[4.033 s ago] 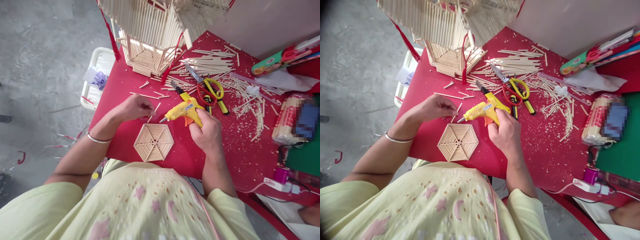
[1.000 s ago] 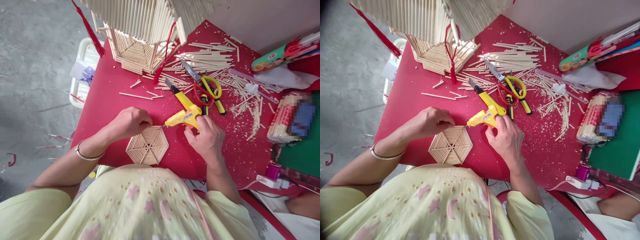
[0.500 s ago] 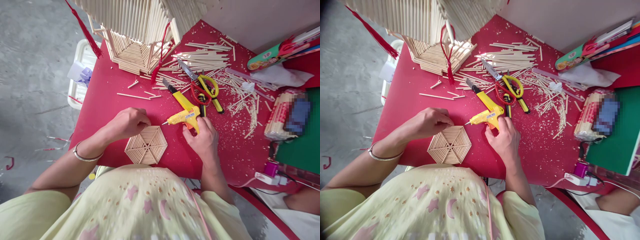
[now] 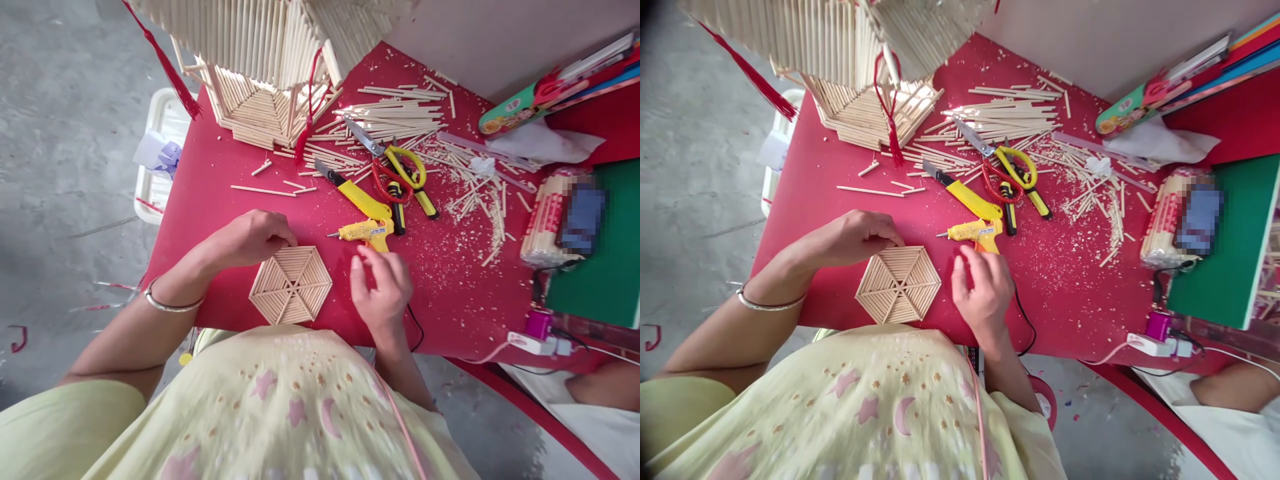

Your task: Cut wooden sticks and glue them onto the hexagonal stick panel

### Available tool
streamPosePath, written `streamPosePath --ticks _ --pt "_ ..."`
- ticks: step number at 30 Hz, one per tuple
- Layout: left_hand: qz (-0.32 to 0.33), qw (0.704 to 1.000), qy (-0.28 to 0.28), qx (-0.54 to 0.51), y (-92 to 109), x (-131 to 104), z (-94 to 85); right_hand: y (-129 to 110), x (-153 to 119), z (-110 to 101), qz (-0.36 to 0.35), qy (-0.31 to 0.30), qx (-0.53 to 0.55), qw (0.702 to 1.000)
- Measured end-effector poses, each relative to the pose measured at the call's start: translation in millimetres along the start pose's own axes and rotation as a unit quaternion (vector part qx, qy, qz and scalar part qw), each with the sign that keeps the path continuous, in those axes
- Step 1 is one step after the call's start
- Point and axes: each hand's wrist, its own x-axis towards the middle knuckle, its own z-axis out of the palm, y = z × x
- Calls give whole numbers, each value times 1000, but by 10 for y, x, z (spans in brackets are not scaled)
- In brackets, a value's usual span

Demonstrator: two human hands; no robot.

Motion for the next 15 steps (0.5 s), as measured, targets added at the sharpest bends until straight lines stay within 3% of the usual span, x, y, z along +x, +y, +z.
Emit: streamPosePath --ticks 3,5,11,15 --pt "-1 1000 -5 11 17 5 -34 -210 -65 145 -26 -83 59 994" --pt "-5 1000 -16 13 27 10 -60 -286 -103 246 -32 -104 62 992" --pt "-13 999 -37 -22 5 35 -137 -284 -148 396 -36 -47 76 995" --pt "-44 997 -57 -37 -12 57 -162 -264 -155 415 -44 -53 80 994"
